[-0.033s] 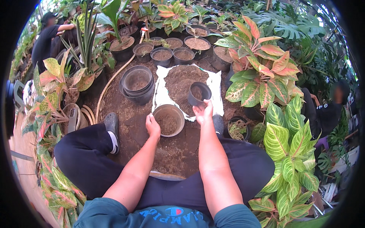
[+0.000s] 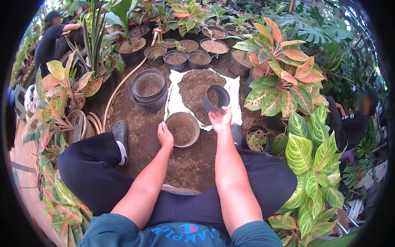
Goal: The person scoops soil from a bag into a small pot and then transfers a plant into the pot.
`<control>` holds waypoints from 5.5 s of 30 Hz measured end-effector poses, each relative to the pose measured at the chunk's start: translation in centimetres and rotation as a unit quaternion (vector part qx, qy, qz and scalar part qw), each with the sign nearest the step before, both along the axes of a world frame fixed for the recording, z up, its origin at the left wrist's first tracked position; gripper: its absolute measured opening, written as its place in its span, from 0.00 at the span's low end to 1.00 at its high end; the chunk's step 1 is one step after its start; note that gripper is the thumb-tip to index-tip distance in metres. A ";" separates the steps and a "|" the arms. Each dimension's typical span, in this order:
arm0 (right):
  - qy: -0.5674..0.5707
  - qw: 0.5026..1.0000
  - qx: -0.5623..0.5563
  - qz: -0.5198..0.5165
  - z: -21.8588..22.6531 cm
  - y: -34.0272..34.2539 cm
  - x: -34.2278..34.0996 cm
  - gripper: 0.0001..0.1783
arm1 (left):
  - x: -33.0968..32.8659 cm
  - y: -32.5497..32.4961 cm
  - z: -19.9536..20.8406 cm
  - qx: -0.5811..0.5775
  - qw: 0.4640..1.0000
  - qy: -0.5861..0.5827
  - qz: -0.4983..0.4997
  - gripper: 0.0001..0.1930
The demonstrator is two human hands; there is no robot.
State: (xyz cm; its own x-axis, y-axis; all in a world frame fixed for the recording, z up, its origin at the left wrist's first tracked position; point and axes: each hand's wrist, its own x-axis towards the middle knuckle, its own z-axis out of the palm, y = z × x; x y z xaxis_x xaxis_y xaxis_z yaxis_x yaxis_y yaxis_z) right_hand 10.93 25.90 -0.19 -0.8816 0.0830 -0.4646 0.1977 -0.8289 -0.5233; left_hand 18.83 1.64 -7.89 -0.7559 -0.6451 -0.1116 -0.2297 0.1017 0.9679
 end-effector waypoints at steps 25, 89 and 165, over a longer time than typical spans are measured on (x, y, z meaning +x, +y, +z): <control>0.120 0.873 0.414 0.229 14.4 -6.2 -1.7 0.23 | 0.0 -0.3 -0.7 -0.028 1.000 -0.006 0.001 0.20; 0.048 0.642 0.741 0.190 6.6 -8.5 2.2 0.37 | -1.0 -0.2 -2.2 0.002 1.000 0.017 -0.001 0.22; 0.099 0.587 0.764 0.247 5.9 -8.2 2.5 0.43 | 1.7 1.3 2.4 -0.266 0.954 0.050 -0.128 0.33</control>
